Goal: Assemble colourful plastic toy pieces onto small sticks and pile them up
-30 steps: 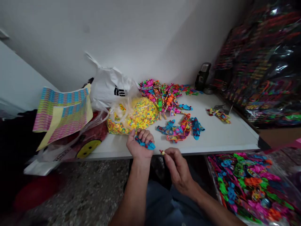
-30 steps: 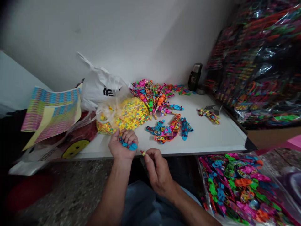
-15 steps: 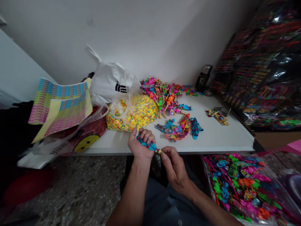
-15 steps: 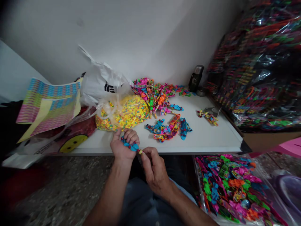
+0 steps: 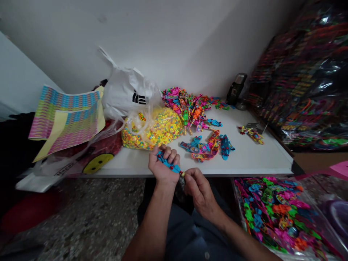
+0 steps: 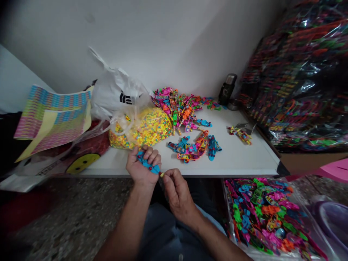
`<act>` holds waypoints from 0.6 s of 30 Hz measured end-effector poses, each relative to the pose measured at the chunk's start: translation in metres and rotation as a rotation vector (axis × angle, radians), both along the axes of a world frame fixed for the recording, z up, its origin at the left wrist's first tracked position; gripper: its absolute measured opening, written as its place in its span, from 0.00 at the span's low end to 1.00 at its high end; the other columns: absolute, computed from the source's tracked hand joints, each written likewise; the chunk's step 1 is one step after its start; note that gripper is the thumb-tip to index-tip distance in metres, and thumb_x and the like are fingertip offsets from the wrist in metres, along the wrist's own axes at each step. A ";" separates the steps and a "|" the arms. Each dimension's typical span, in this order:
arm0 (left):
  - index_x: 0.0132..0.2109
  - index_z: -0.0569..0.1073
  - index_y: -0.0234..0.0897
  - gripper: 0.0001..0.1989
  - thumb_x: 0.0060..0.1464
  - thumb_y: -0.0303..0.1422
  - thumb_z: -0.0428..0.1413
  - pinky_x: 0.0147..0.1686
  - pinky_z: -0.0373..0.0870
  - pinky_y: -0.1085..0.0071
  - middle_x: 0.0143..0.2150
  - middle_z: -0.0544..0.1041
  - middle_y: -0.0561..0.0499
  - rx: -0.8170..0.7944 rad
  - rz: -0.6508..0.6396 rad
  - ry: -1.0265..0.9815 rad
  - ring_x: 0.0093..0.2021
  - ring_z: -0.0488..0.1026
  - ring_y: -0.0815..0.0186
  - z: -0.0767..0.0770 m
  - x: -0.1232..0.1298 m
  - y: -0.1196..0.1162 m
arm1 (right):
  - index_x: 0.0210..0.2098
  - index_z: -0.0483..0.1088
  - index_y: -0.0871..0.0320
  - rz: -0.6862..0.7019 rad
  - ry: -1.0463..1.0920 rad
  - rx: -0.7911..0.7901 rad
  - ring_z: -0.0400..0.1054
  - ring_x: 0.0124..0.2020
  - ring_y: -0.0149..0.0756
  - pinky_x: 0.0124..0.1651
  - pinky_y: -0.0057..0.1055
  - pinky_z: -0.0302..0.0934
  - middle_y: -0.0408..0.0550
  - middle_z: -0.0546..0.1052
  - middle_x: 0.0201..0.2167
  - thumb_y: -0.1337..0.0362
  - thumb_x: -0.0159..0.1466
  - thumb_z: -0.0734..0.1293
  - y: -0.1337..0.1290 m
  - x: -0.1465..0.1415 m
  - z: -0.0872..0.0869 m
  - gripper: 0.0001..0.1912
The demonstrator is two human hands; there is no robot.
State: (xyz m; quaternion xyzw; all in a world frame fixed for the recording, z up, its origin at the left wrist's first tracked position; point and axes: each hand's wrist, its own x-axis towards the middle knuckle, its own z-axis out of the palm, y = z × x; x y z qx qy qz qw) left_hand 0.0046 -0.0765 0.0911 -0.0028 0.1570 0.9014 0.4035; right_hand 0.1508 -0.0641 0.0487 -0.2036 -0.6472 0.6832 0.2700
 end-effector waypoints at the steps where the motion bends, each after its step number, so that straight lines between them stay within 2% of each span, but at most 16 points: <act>1: 0.34 0.64 0.33 0.09 0.58 0.35 0.51 0.17 0.44 0.75 0.22 0.50 0.58 -0.008 0.006 0.013 0.18 0.51 0.74 -0.001 0.001 0.000 | 0.39 0.61 0.58 -0.007 -0.002 0.005 0.52 0.26 0.27 0.30 0.27 0.51 0.40 0.60 0.25 0.55 0.74 0.55 -0.001 -0.001 -0.001 0.14; 5: 0.34 0.64 0.33 0.07 0.57 0.33 0.52 0.17 0.43 0.75 0.23 0.49 0.58 -0.001 0.035 0.046 0.18 0.50 0.75 -0.005 0.003 0.000 | 0.39 0.61 0.59 -0.031 -0.019 0.050 0.53 0.27 0.27 0.31 0.27 0.51 0.41 0.61 0.27 0.56 0.73 0.56 -0.004 -0.002 -0.003 0.13; 18: 0.34 0.61 0.35 0.08 0.58 0.33 0.51 0.15 0.38 0.76 0.24 0.48 0.57 -0.056 -0.052 0.083 0.18 0.48 0.75 -0.021 0.002 -0.002 | 0.39 0.61 0.58 -0.043 -0.035 0.034 0.55 0.27 0.28 0.31 0.27 0.53 0.41 0.62 0.26 0.56 0.74 0.56 -0.009 -0.002 -0.014 0.12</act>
